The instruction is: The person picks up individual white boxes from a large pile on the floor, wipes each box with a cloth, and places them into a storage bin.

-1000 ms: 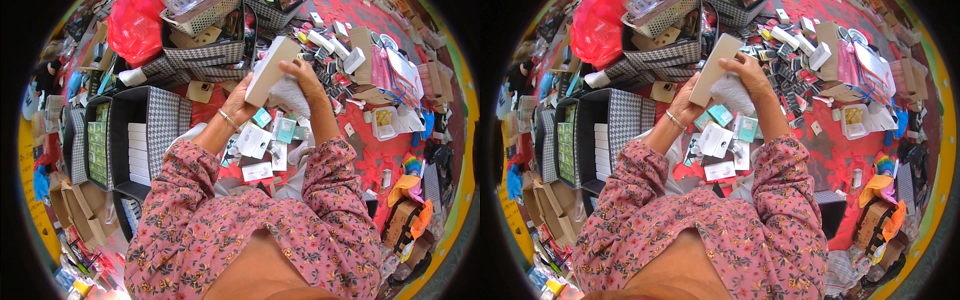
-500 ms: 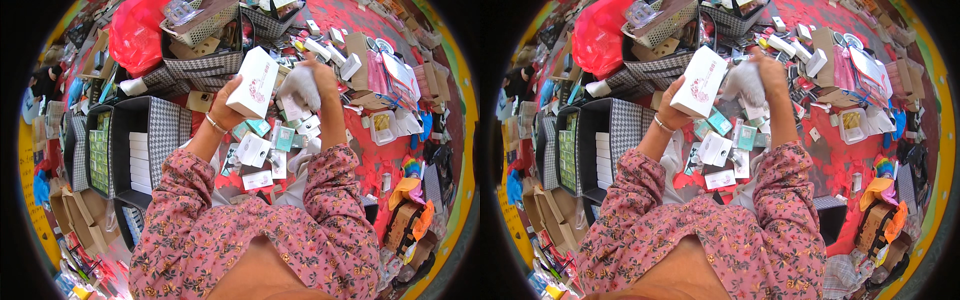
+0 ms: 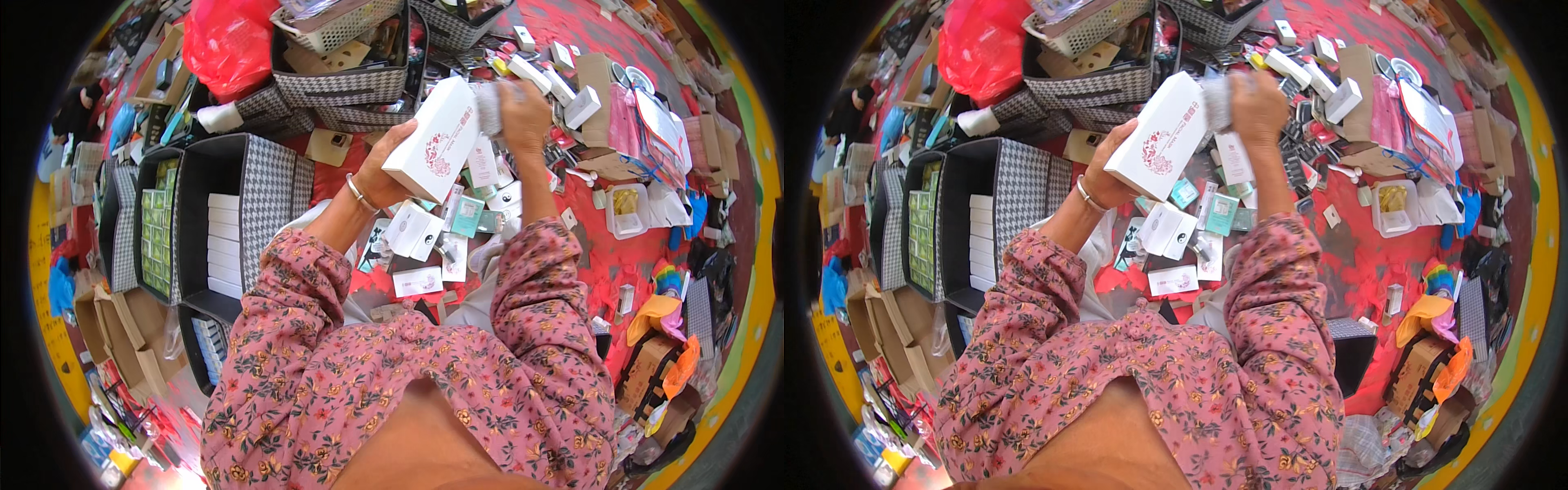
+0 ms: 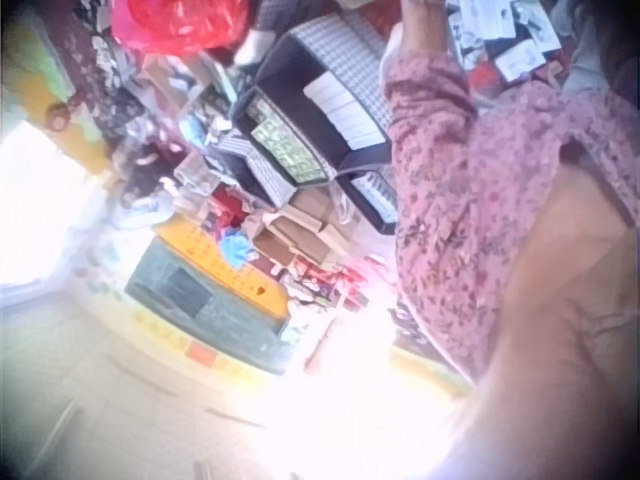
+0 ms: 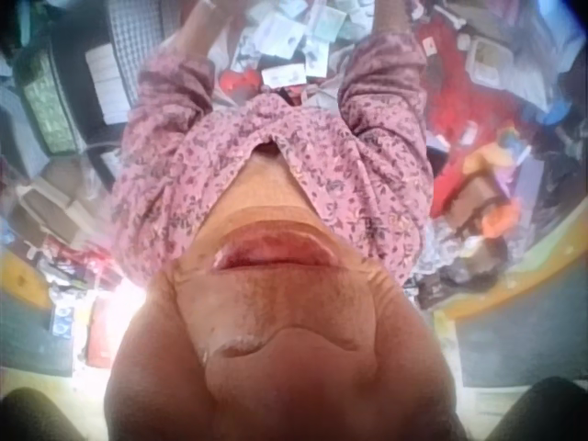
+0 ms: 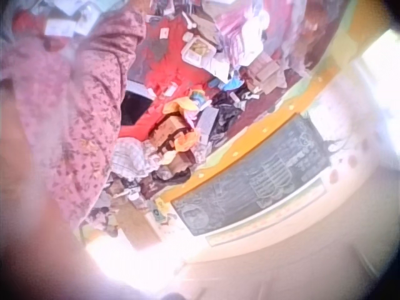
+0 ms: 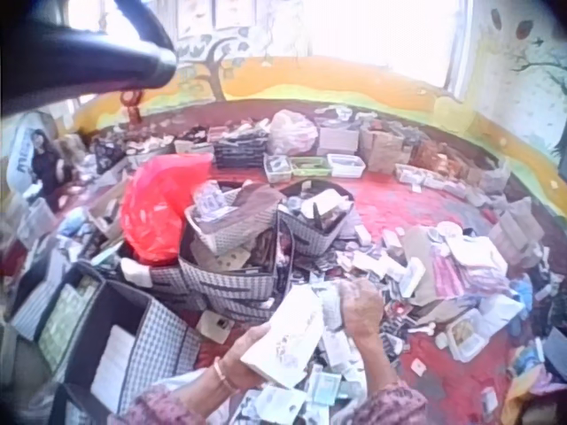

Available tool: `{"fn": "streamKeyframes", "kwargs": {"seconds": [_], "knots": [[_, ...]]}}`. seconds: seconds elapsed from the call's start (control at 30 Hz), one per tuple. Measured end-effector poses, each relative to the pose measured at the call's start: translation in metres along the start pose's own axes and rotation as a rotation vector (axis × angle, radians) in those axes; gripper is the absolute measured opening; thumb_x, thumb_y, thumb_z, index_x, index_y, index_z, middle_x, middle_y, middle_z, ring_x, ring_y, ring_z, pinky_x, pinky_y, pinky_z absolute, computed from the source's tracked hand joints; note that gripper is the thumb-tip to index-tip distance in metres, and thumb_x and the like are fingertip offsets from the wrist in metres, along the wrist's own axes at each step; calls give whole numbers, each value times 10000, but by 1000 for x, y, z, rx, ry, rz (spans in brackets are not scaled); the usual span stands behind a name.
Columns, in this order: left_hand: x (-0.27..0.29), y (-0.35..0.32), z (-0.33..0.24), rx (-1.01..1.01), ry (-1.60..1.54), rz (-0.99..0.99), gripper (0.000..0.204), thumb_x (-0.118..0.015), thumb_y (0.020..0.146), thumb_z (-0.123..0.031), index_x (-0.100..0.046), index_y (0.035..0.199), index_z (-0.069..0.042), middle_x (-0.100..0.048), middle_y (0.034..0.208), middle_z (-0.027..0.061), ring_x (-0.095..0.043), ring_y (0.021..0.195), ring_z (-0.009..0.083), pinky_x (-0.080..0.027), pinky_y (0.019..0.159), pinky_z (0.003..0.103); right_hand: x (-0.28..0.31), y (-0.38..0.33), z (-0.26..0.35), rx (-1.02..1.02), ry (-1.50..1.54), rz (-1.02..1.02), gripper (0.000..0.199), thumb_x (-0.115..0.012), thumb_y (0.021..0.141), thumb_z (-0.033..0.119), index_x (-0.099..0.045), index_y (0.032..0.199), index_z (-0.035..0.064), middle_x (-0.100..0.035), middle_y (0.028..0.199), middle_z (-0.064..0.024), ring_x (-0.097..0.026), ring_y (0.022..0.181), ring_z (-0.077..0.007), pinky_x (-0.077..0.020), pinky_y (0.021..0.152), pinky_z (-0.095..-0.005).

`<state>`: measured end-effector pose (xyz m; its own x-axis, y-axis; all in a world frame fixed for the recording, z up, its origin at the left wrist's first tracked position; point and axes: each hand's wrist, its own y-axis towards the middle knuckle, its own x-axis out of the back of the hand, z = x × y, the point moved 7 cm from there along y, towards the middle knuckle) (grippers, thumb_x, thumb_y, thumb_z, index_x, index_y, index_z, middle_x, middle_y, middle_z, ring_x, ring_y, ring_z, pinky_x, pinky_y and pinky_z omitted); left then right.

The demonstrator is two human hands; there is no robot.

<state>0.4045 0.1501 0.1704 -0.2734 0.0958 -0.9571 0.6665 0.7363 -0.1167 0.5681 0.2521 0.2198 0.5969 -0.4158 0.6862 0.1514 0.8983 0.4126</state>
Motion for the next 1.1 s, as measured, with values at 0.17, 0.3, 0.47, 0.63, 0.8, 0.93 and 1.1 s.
{"fn": "streamKeyframes", "kwargs": {"seconds": [0.17,0.3,0.47,0.63,0.8,0.93,1.1], "knots": [[9,-20,-17,-159,74,-117,601,-568,796,-317,-348,1259,-2,-534,1118,141,-568,963,235,-451,846,387,-14,0,-66,-384,535,51,336,-617,782,304,-620,784,-32,-594,684,-69,-490,598,-113,-403,552,-275],[-36,-54,-60,-453,363,-4,745,-621,748,-171,-156,1329,-133,-440,1124,79,-502,962,160,-438,798,331,-25,-22,-24,-559,773,206,255,-597,807,200,-573,911,-31,-602,801,-115,-589,639,-183,-494,534,-315],[-53,-181,-133,-815,508,-373,579,-603,771,-314,-384,1216,-14,-552,1064,115,-585,881,187,-467,805,333,-36,-28,-13,-493,791,327,222,-613,809,172,-567,883,-33,-592,770,-91,-568,639,-161,-480,555,-286],[25,-316,-186,-1010,391,-793,436,-592,788,-286,-474,1120,-30,-567,1043,100,-570,927,208,-438,852,380,-41,-28,4,-471,818,396,195,-616,808,177,-570,812,-12,-586,734,-65,-551,611,-130,-456,539,-253],[177,-357,-206,-828,101,-1092,315,-626,761,-226,-509,1013,-76,-565,933,68,-539,935,257,-385,884,494,-49,-32,1,-435,740,452,201,-622,802,200,-550,772,16,-580,698,-49,-542,569,-117,-439,503,-236],[262,-350,-216,-839,-21,-1222,353,-607,786,-220,-460,1069,-68,-534,969,111,-510,971,286,-388,867,494,-48,-40,-6,-443,664,509,232,-634,793,221,-552,845,10,-584,721,-56,-552,582,-126,-446,505,-239],[311,-341,-232,-815,209,-1571,314,-517,839,-224,-470,1061,-6,-540,994,188,-546,894,275,-441,705,478,-44,-50,4,-410,562,475,236,-630,795,249,-542,746,36,-549,666,-36,-495,542,-99,-403,492,-222]]}}
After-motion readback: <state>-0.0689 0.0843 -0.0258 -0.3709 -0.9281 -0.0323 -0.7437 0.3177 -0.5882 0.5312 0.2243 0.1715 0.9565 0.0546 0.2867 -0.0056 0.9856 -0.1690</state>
